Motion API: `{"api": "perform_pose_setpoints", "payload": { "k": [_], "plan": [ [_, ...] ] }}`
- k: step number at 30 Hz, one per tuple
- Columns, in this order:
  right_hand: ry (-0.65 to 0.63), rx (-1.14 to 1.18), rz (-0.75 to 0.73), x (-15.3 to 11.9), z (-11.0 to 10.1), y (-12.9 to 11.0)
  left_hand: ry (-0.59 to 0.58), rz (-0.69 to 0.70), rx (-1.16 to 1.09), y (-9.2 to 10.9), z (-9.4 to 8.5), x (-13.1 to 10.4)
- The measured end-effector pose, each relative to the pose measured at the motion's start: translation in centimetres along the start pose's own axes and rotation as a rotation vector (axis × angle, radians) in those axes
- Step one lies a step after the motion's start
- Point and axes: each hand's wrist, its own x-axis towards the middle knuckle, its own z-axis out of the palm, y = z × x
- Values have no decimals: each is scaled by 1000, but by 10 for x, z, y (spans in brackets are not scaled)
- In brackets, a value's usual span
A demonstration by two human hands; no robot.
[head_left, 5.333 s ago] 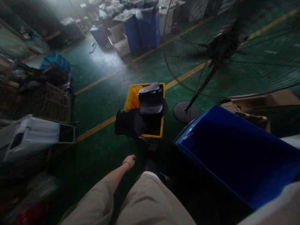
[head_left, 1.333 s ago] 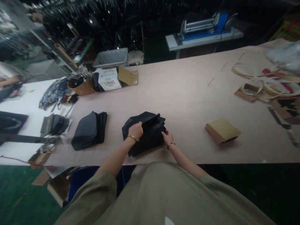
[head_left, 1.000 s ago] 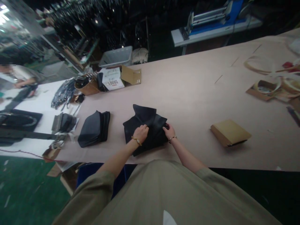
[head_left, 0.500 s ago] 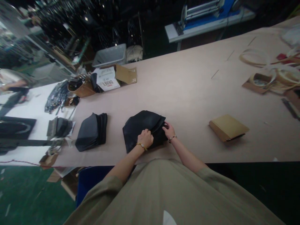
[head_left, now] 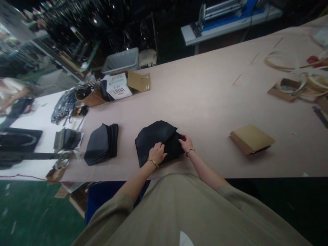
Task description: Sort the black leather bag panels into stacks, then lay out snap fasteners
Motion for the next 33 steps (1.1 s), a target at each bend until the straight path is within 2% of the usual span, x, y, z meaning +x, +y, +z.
{"api": "perform_pose_setpoints", "payload": {
  "k": [7, 12, 15, 18, 22, 24, 26, 27, 29, 33],
  "plan": [
    [-64, -101, -62, -11, -11, -10, -78, -38, -11, 2, -10, 1],
    [-80, -211, -171, -12, -14, -22, -150, -49, 75, 18, -1, 1],
    [-89, -262, -217, -8, -16, -29, -138, -58, 62, 16, 2, 3],
    [-207, -339, -307, -5, -24, -32, -49, -101, -52, -10, -7, 10],
    [-441, -580, -519, -3, -41, -25, 136, -182, -201, -74, -44, 21],
    [-441, -651, -556, -2, -48, -21, 203, -167, -171, -103, -67, 21],
    [-422, -694, -578, 2, -52, -19, 217, -99, -79, -118, -81, 18],
    [-421, -716, -592, 4, -53, -19, 207, -59, -32, -119, -83, 16],
    [-442, -772, -639, 10, -55, -22, 163, 0, 24, -109, -75, 10],
    [-499, -834, -722, 22, -53, -34, 46, 26, -18, -63, -28, -3]
  ]
}}
